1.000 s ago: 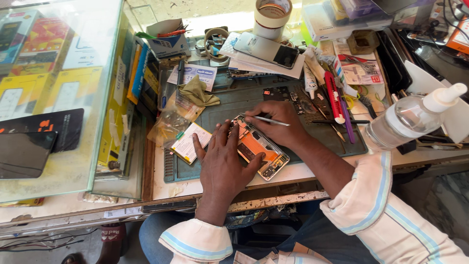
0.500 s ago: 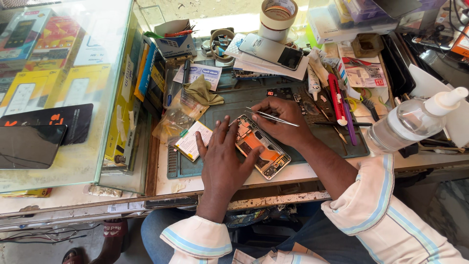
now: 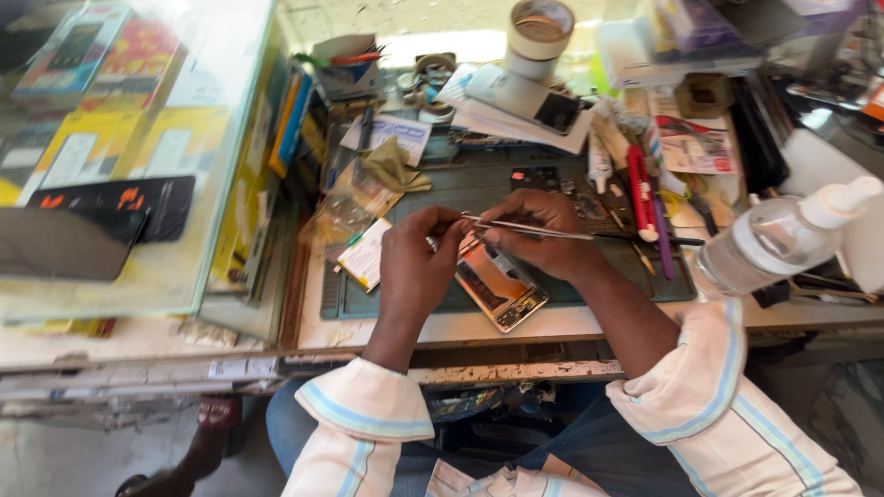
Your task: The person uses tweezers to manipulate small components on the internal circuit board of a disassembled mobile phone. They repeatedly probe and adjust tiny parts on the motherboard while the phone remains open on the workbench.
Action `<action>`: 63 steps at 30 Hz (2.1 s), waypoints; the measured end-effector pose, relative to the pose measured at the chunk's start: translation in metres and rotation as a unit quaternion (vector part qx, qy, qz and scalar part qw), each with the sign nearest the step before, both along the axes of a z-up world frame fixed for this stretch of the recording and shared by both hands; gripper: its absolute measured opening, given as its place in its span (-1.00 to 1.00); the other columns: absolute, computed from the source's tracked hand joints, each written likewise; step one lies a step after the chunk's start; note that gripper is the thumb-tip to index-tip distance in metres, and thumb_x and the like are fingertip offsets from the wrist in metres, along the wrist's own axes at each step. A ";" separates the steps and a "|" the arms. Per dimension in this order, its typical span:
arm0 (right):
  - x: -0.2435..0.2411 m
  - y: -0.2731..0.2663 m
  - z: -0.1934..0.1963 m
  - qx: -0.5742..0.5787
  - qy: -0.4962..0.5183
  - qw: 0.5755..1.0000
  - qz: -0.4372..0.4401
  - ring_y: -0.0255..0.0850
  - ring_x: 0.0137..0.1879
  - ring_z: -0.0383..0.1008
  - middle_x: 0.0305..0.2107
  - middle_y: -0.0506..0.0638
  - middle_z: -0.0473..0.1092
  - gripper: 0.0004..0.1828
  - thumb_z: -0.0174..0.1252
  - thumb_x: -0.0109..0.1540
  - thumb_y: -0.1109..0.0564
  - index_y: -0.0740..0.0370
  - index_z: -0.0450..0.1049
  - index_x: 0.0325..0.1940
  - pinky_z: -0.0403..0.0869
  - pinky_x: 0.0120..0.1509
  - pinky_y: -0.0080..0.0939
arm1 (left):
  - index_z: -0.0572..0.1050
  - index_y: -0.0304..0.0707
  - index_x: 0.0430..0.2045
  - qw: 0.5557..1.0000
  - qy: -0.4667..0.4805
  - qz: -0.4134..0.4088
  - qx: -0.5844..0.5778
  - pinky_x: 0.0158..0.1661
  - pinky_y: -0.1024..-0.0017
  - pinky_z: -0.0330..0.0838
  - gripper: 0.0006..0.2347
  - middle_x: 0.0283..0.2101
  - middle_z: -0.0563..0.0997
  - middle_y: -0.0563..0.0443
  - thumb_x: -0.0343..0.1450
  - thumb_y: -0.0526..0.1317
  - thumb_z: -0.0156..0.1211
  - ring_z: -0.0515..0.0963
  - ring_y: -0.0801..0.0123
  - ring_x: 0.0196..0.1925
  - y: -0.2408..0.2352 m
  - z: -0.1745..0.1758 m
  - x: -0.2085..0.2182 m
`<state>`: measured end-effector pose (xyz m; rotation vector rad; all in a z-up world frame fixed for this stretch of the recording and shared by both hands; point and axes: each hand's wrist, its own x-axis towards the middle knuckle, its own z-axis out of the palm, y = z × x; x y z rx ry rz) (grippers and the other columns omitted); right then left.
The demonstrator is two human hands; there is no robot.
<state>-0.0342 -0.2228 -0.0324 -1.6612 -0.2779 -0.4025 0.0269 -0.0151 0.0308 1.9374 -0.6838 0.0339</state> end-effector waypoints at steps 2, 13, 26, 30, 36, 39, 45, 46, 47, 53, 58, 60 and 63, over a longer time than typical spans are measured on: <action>0.000 -0.002 0.000 -0.034 -0.014 0.999 0.007 -0.31 -0.10 0.60 -0.23 0.02 0.57 -0.82 0.32 0.28 0.20 0.30 0.56 -0.06 0.58 -0.01 -0.31 | 0.65 -0.33 -0.34 1.000 0.003 0.002 -0.007 -0.41 0.38 0.48 -0.88 -0.45 0.67 -0.08 0.41 -0.24 0.30 0.66 0.30 -0.45 0.005 -0.002 0.000; -0.004 0.005 0.003 -0.068 -0.032 0.991 -0.110 -0.29 -0.07 0.61 -0.14 0.08 0.57 -0.84 0.25 0.40 0.23 0.32 0.52 0.04 0.61 0.02 -0.26 | 0.58 -0.37 -0.30 0.925 0.172 -0.107 -0.320 -0.25 0.39 0.52 -0.86 -0.39 0.64 0.01 0.49 -0.23 0.26 0.60 0.41 -0.31 0.167 0.006 -0.060; -0.008 0.014 0.018 -0.190 0.000 0.957 -0.221 -0.41 -0.27 0.52 -0.36 -0.01 0.57 -0.83 0.36 0.29 0.15 0.24 0.61 -0.07 0.46 -0.19 -0.38 | 0.60 -0.34 -0.28 0.964 0.196 -0.105 -0.143 -0.37 0.40 0.47 -0.78 -0.42 0.62 -0.01 0.34 -0.18 0.40 0.57 0.43 -0.37 0.147 0.030 -0.059; -0.010 0.015 0.023 -0.189 -0.012 0.958 -0.217 -0.44 -0.26 0.54 -0.34 -0.03 0.58 -0.84 0.33 0.29 0.16 0.24 0.60 -0.06 0.46 -0.21 -0.39 | 0.59 -0.10 -0.13 0.973 0.150 -0.040 0.169 -0.44 0.38 0.45 -0.60 -0.43 0.66 0.11 0.22 0.03 0.43 0.66 0.33 -0.52 0.073 0.016 -0.064; -0.012 0.015 0.029 -0.188 -0.041 0.954 -0.230 -0.43 -0.28 0.54 -0.37 -0.05 0.58 -0.86 0.33 0.30 0.19 0.25 0.60 -0.08 0.47 -0.21 -0.39 | 0.59 -0.19 -0.32 0.983 0.013 -0.028 0.180 -0.44 0.19 0.43 -0.64 -0.48 0.65 0.00 0.26 0.09 0.43 0.65 0.18 -0.43 0.037 0.018 -0.065; -0.011 0.015 0.030 -0.200 -0.041 0.952 -0.229 -0.41 -0.32 0.53 -0.41 -0.05 0.57 -0.85 0.33 0.29 0.18 0.25 0.60 -0.08 0.45 -0.26 -0.39 | 0.61 -0.19 -0.41 0.979 0.043 -0.061 0.192 -0.41 0.22 0.44 -0.71 -0.48 0.67 0.00 0.29 0.05 0.40 0.65 0.19 -0.47 0.042 0.014 -0.061; -0.014 0.012 0.028 -0.205 -0.051 0.949 -0.232 -0.37 -0.33 0.56 -0.40 -0.03 0.57 -0.83 0.29 0.34 0.11 0.25 0.59 -0.05 0.46 -0.26 -0.38 | 0.60 -0.26 -0.46 0.982 0.056 -0.098 0.151 -0.46 0.36 0.43 -0.78 -0.49 0.66 -0.01 0.34 -0.08 0.39 0.63 0.28 -0.54 0.058 -0.002 -0.052; -0.014 0.011 0.026 -0.191 -0.057 0.955 -0.219 -0.37 -0.29 0.59 -0.36 -0.03 0.58 -0.81 0.27 0.37 0.09 0.24 0.58 -0.02 0.50 -0.23 -0.39 | 0.57 -0.29 -0.48 0.990 0.025 -0.101 0.095 -0.45 0.37 0.42 -0.79 -0.49 0.64 -0.02 0.35 -0.11 0.41 0.61 0.30 -0.52 0.062 -0.002 -0.052; -0.013 0.010 0.024 -0.177 -0.064 0.960 -0.207 -0.37 -0.25 0.62 -0.32 -0.02 0.59 -0.79 0.25 0.40 0.07 0.24 0.57 0.01 0.54 -0.19 -0.39 | 0.55 -0.32 -0.50 0.994 -0.006 -0.104 0.038 -0.45 0.39 0.41 -0.78 -0.50 0.61 -0.03 0.36 -0.15 0.43 0.59 0.33 -0.50 0.068 -0.001 -0.054; -0.014 0.000 0.015 -0.021 -0.036 0.983 -0.181 -0.36 -0.20 0.62 -0.17 0.03 0.59 -0.70 0.12 0.48 -0.01 0.24 0.50 0.15 0.55 -0.19 -0.38 | 0.50 -0.34 -0.35 0.932 -0.098 0.015 -0.348 -0.29 0.56 0.49 -0.86 -0.33 0.63 -0.05 0.55 -0.24 0.24 0.62 0.44 -0.30 0.115 0.019 -0.081; -0.010 0.004 0.016 -0.040 -0.052 0.979 -0.191 -0.36 -0.19 0.59 -0.18 0.05 0.58 -0.77 0.18 0.45 0.08 0.27 0.51 0.09 0.57 -0.16 -0.36 | 0.54 -0.43 -0.28 0.984 -0.105 0.031 -0.140 -0.32 0.52 0.45 -0.81 -0.39 0.64 -0.12 0.56 -0.21 0.23 0.59 0.40 -0.38 0.116 0.034 -0.065; -0.010 0.005 0.016 -0.063 -0.063 0.977 -0.193 -0.36 -0.18 0.58 -0.17 0.05 0.57 -0.79 0.20 0.44 0.12 0.29 0.51 0.08 0.58 -0.12 -0.35 | 0.57 -0.45 -0.37 0.997 -0.069 0.015 0.014 -0.35 0.40 0.45 -0.73 -0.42 0.68 -0.14 0.43 -0.11 0.34 0.58 0.29 -0.41 0.093 0.029 -0.055; -0.011 0.005 0.018 -0.094 -0.062 0.973 -0.202 -0.36 -0.20 0.58 -0.19 0.04 0.58 -0.81 0.21 0.42 0.15 0.31 0.53 0.06 0.58 -0.11 -0.35 | 0.52 -0.44 -0.09 0.969 -0.084 0.061 0.224 -0.31 0.24 0.47 -0.32 -0.37 0.66 -0.22 0.25 0.31 0.28 0.62 0.08 -0.35 0.051 0.019 -0.058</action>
